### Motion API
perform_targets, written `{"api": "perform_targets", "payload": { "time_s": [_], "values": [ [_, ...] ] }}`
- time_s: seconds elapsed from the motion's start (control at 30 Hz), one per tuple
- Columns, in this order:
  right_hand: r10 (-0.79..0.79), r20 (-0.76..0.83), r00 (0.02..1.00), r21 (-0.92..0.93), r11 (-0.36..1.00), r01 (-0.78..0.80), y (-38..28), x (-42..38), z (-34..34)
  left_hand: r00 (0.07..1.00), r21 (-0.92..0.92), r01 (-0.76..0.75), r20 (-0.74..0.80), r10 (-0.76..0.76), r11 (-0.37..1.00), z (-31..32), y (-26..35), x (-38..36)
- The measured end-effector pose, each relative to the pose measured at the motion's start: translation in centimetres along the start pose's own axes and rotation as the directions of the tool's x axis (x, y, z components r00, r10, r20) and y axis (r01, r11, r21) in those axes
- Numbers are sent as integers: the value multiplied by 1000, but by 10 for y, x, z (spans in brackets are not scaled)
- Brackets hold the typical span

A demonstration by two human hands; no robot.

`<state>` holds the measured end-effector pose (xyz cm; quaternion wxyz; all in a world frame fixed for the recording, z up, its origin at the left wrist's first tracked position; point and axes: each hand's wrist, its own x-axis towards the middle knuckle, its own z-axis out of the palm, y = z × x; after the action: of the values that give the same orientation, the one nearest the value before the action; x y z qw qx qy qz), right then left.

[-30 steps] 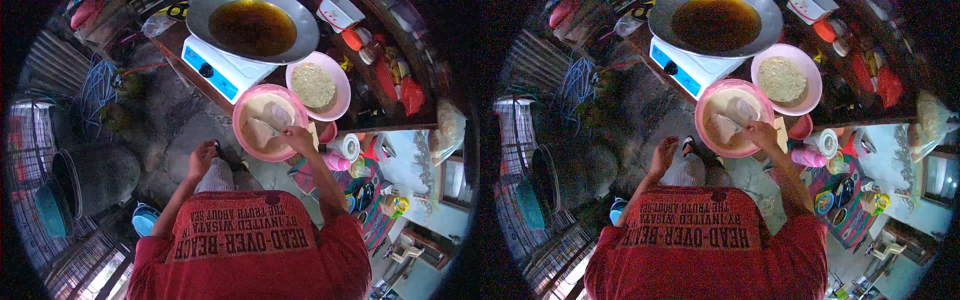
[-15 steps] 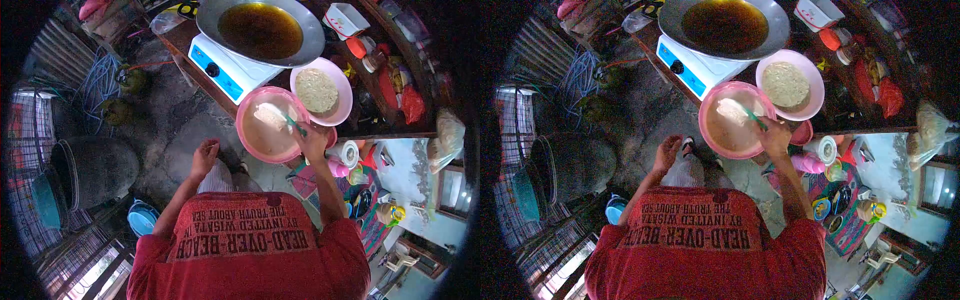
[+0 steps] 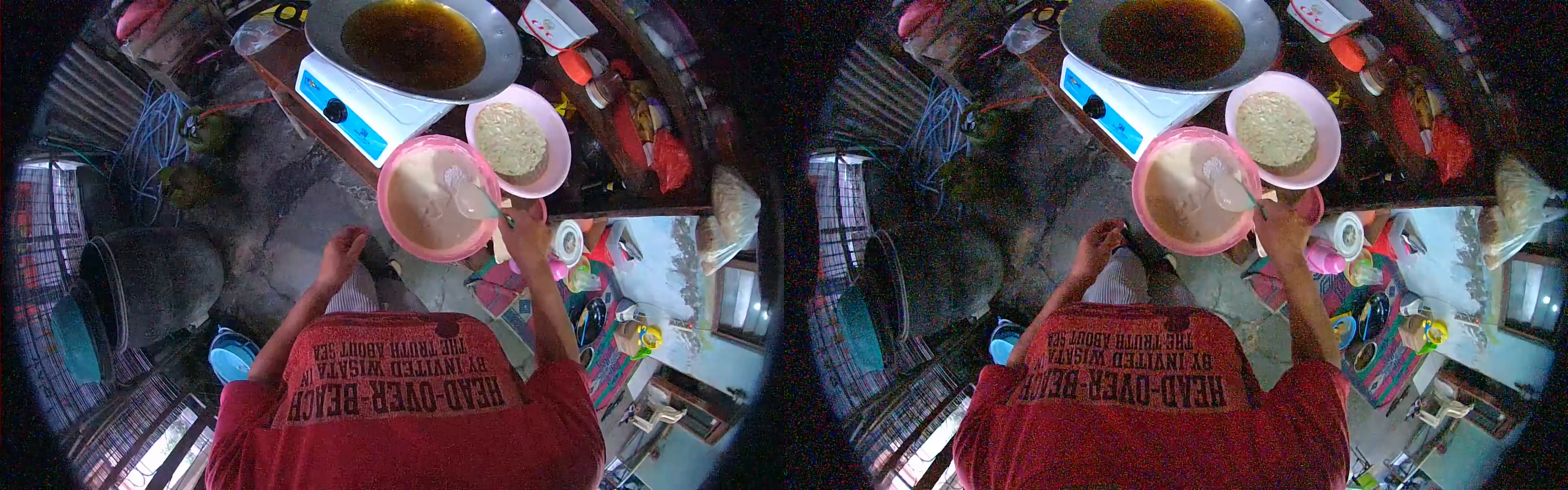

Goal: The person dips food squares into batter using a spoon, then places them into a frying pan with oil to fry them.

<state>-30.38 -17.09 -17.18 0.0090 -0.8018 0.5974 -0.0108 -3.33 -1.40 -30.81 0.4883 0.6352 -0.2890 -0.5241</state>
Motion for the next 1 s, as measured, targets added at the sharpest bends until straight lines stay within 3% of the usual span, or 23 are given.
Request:
{"api": "perform_targets", "payload": {
  "time_s": [0.1,0.23,0.37,0.53,0.7,0.83,1.0],
  "values": [
    [10,43,999,130,991,-16,2,5,23,1000,74,-9,10,9,997,6,5,2],
    [27,160,987,266,961,-69,-11,11,32,998,23,46,40,-47,999,12,14,1],
    [-2,273,962,351,931,-97,-20,15,40,999,51,-36,37,34,998,12,10,1],
    [19,263,965,381,916,-122,-46,15,43,999,65,-11,45,8,998,17,4,6],
    [38,254,966,385,913,-137,-61,18,50,991,-96,-9,132,21,995,32,37,-1],
    [30,243,970,395,910,-127,-64,16,47,986,-25,42,164,-37,999,31,39,0],
    [44,267,963,444,881,-163,-64,13,49,978,-174,138,178,-106,975,31,48,-3]
  ]
}}
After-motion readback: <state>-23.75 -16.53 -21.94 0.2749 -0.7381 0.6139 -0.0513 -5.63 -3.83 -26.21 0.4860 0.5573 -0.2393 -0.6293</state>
